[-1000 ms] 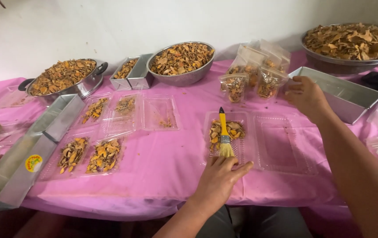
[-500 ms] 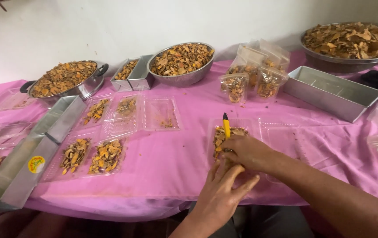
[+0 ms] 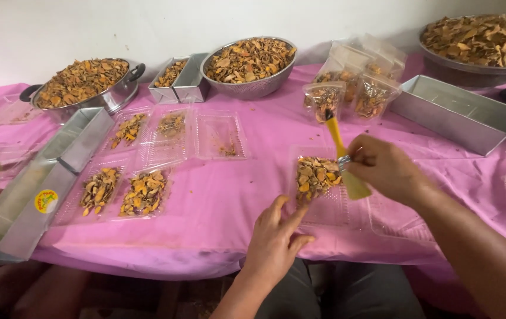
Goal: Sorting and packaging dried tea leaves into plastic containers using hands and a brush
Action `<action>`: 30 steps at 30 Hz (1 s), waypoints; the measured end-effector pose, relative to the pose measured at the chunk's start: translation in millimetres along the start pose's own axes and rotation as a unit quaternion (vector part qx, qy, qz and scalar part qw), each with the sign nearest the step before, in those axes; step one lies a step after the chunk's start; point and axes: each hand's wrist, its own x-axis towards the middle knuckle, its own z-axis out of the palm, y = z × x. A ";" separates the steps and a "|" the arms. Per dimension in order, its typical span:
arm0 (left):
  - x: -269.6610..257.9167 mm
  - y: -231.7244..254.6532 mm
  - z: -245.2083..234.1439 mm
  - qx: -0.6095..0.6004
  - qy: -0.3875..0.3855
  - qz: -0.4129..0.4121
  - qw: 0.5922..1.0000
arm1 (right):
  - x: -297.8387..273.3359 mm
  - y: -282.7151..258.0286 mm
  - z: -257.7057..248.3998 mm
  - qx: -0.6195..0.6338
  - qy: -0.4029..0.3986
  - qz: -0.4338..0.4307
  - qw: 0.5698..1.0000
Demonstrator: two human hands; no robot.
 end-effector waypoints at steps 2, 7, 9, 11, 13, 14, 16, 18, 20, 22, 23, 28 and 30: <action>-4.6 -0.8 3.4 0.051 0.019 0.028 0.998 | -12.3 -2.3 -12.0 0.208 0.056 0.045 0.975; -14.5 12.6 5.6 0.120 0.038 -0.019 0.992 | -83.3 48.3 30.4 0.250 0.124 -0.016 0.960; -17.6 20.6 4.6 0.128 0.044 -0.028 0.990 | -107.8 61.9 64.1 0.256 0.133 -0.005 0.957; -20.3 32.2 1.4 0.113 0.029 -0.052 0.992 | -126.5 63.8 96.4 0.161 0.107 -0.164 0.967; -27.1 40.1 4.5 0.121 0.025 -0.047 0.991 | -119.2 59.1 108.1 0.121 0.111 -0.174 0.971; -29.7 43.7 5.1 0.130 0.025 -0.041 0.990 | -115.1 55.8 113.6 0.079 0.116 -0.187 0.972; -36.0 46.5 0.0 0.123 0.007 -0.037 0.992 | -105.5 71.8 124.0 0.029 0.118 -0.180 0.976; -40.4 43.5 -6.1 0.120 -0.008 -0.033 0.992 | -97.0 83.1 124.4 -0.020 0.121 -0.176 0.977; -47.6 37.6 -10.8 0.077 0.004 -0.001 0.997 | -96.5 93.8 116.7 0.005 0.079 -0.135 0.988; -46.6 41.5 -25.7 0.060 0.002 0.031 0.998 | -92.9 115.1 99.7 0.004 0.075 -0.105 0.992; -48.5 44.3 -31.9 0.041 0.001 0.059 0.997 | -92.6 126.8 91.7 0.001 0.069 -0.075 0.995; -50.5 43.5 -45.2 -0.002 -0.026 0.076 0.997 | -55.3 201.1 18.1 -0.130 -0.013 -0.123 0.984; -47.5 45.6 -42.7 0.001 -0.042 0.078 0.996 | -36.7 216.6 -4.0 -0.154 -0.041 -0.180 0.971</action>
